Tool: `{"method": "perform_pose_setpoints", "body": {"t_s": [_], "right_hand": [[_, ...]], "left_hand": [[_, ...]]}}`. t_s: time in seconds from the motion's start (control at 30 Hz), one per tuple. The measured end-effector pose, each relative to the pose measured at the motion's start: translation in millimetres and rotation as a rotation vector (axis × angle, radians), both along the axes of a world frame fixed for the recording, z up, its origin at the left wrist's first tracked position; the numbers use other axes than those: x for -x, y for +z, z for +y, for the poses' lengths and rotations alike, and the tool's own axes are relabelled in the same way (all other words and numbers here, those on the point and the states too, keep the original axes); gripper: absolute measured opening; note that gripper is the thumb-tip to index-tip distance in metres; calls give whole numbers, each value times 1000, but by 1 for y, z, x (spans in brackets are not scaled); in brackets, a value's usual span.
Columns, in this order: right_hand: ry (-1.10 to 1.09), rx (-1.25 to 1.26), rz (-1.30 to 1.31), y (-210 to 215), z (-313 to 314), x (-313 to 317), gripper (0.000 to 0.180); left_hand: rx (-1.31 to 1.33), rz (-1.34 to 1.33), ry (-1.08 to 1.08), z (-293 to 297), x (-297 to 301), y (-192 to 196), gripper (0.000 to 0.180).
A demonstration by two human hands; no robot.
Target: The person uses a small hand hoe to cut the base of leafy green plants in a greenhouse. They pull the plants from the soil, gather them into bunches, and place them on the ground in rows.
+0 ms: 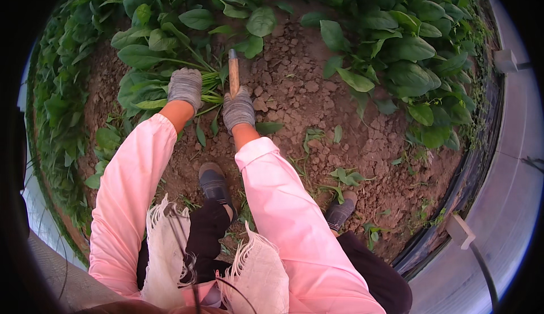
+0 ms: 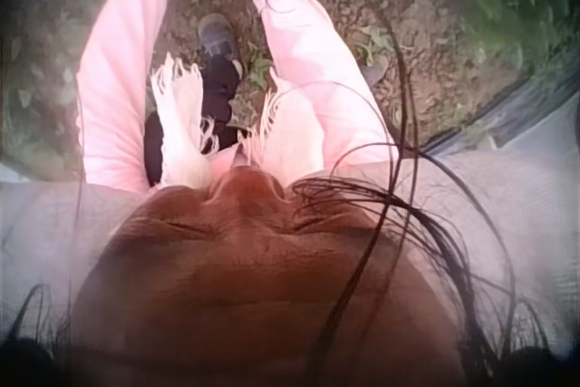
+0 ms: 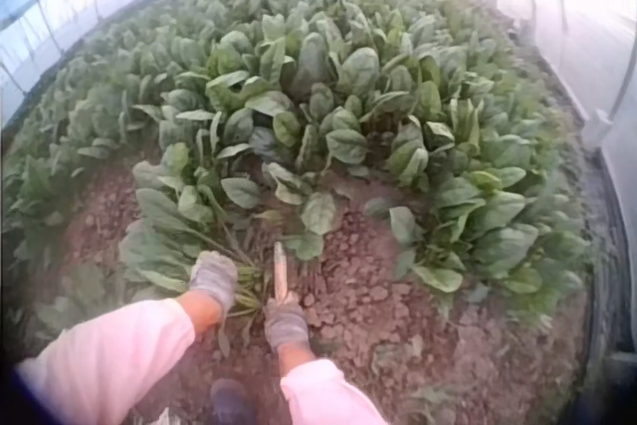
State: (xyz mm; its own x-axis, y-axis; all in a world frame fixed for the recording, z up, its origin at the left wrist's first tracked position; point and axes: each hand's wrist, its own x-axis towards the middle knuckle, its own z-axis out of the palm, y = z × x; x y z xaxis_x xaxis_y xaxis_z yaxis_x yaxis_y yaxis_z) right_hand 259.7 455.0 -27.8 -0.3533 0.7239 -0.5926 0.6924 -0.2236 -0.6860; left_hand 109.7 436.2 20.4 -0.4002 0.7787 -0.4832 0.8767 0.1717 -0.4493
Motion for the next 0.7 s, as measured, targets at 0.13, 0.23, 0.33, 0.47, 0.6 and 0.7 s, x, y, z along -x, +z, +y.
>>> {"method": "perform_pose_setpoints", "body": {"t_s": [0.13, 0.23, 0.33, 0.47, 0.6, 0.7], "right_hand": [[181, 28, -95, 6, 21, -15, 39], [275, 4, -170, 4, 34, -19, 40], [284, -5, -170, 7, 50, -13, 40], [358, -26, -181, 11, 54, -14, 40], [407, -25, -176, 5, 55, -26, 39], [358, -80, -162, -3, 48, -28, 39]], "left_hand": [[162, -35, 43, 5, 0, 9, 22], [123, -29, -12, 3, -1, 7, 22], [-9, -10, 14, -1, 3, 3, 27], [30, -92, 37, -12, -1, 1, 30], [108, -132, 112, -8, -8, 7, 22], [74, -109, 58, -6, -10, 10, 20]]}}
